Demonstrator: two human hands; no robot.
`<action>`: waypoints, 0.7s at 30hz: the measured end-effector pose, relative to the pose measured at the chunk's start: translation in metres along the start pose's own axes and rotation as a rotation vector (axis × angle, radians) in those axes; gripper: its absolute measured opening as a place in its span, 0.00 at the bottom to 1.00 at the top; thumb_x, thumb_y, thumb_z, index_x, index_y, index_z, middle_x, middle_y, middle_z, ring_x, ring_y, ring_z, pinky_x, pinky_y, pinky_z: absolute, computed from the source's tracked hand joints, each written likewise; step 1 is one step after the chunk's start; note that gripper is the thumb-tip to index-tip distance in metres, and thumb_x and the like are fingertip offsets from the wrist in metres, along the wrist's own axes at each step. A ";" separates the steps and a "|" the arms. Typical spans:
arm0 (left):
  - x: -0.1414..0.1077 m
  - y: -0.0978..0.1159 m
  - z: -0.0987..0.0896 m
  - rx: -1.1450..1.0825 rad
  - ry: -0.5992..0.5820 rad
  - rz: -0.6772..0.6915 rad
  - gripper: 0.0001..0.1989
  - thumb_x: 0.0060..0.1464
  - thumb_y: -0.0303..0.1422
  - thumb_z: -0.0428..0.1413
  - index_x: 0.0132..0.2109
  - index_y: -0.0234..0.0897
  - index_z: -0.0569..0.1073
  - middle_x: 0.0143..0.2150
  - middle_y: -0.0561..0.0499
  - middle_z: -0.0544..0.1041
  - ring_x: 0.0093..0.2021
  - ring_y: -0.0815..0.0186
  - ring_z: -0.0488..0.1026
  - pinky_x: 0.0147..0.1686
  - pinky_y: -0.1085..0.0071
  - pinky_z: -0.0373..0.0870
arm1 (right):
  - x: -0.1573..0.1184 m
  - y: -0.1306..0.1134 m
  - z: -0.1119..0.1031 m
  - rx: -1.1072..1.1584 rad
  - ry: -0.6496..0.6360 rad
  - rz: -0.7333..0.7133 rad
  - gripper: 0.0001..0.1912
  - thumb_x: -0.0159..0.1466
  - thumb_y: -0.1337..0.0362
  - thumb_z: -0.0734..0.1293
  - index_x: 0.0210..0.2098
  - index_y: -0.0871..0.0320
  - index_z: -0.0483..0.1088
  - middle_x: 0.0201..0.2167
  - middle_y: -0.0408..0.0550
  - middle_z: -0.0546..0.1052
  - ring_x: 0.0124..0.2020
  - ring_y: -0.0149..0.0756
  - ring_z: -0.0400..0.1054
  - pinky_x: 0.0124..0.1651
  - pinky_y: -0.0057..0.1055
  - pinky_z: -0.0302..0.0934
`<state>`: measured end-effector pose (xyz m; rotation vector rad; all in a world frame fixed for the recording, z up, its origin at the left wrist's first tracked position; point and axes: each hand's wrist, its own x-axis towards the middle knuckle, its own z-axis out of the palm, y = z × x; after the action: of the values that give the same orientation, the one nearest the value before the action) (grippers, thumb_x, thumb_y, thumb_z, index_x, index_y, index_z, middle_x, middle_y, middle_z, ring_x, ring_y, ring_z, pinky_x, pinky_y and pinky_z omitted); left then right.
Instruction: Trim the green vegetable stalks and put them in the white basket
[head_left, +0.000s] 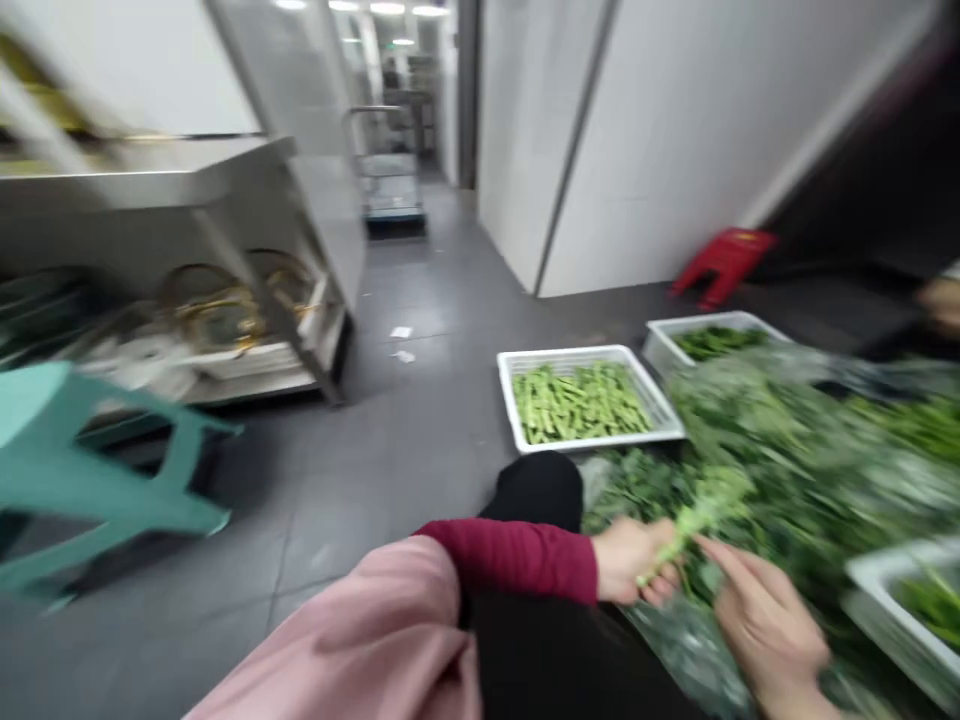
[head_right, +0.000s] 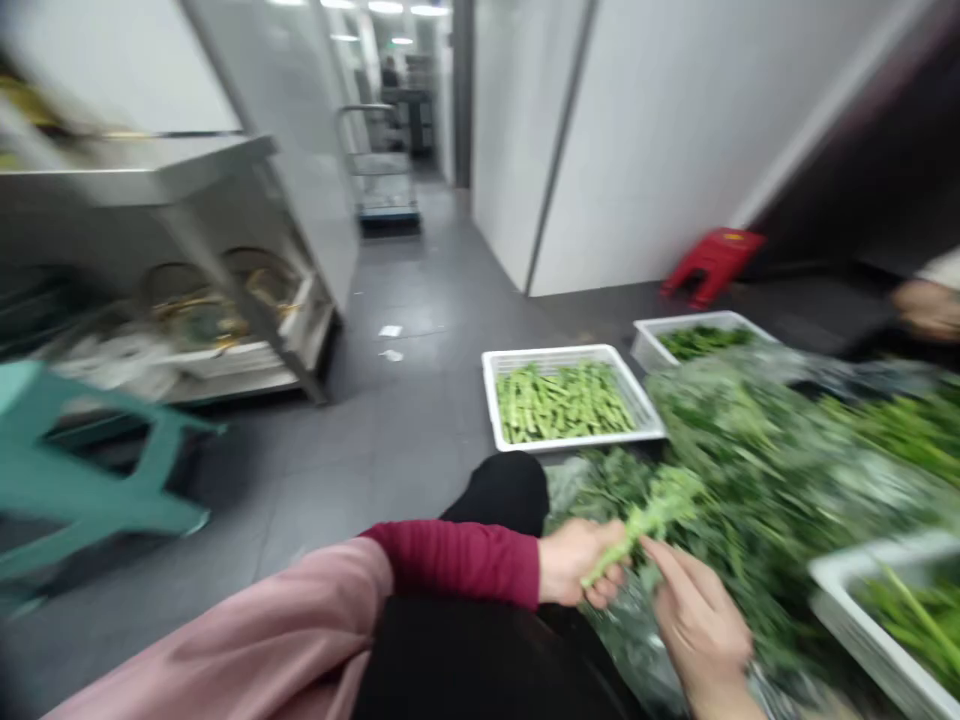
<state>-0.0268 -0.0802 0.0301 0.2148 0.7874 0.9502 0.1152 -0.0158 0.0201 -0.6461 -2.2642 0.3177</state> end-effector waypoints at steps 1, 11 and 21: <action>-0.001 0.004 0.001 -0.005 0.021 -0.015 0.21 0.54 0.48 0.39 0.25 0.36 0.59 0.16 0.58 0.53 0.12 0.75 0.48 0.12 0.79 0.42 | -0.001 -0.001 -0.004 -0.063 0.036 0.005 0.16 0.57 0.72 0.56 0.39 0.54 0.71 0.35 0.48 0.72 0.34 0.35 0.68 0.38 0.29 0.63; 0.017 0.034 -0.004 -0.041 -0.134 0.015 0.21 0.52 0.52 0.41 0.29 0.37 0.58 0.15 0.61 0.52 0.10 0.77 0.45 0.11 0.79 0.39 | 0.033 0.047 -0.004 0.077 0.096 0.570 0.16 0.56 0.71 0.57 0.42 0.58 0.68 0.35 0.50 0.72 0.32 0.34 0.68 0.37 0.32 0.63; 0.046 0.005 -0.003 0.445 0.130 0.335 0.23 0.47 0.54 0.46 0.31 0.36 0.59 0.16 0.61 0.59 0.09 0.77 0.53 0.09 0.80 0.46 | 0.050 0.028 -0.001 0.983 0.143 0.952 0.12 0.54 0.56 0.64 0.31 0.58 0.64 0.18 0.36 0.62 0.14 0.21 0.52 0.14 0.20 0.44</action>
<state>-0.0166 -0.0410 0.0068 0.6942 1.1013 1.1004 0.0964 0.0351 0.0394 -1.0642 -1.2385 1.6255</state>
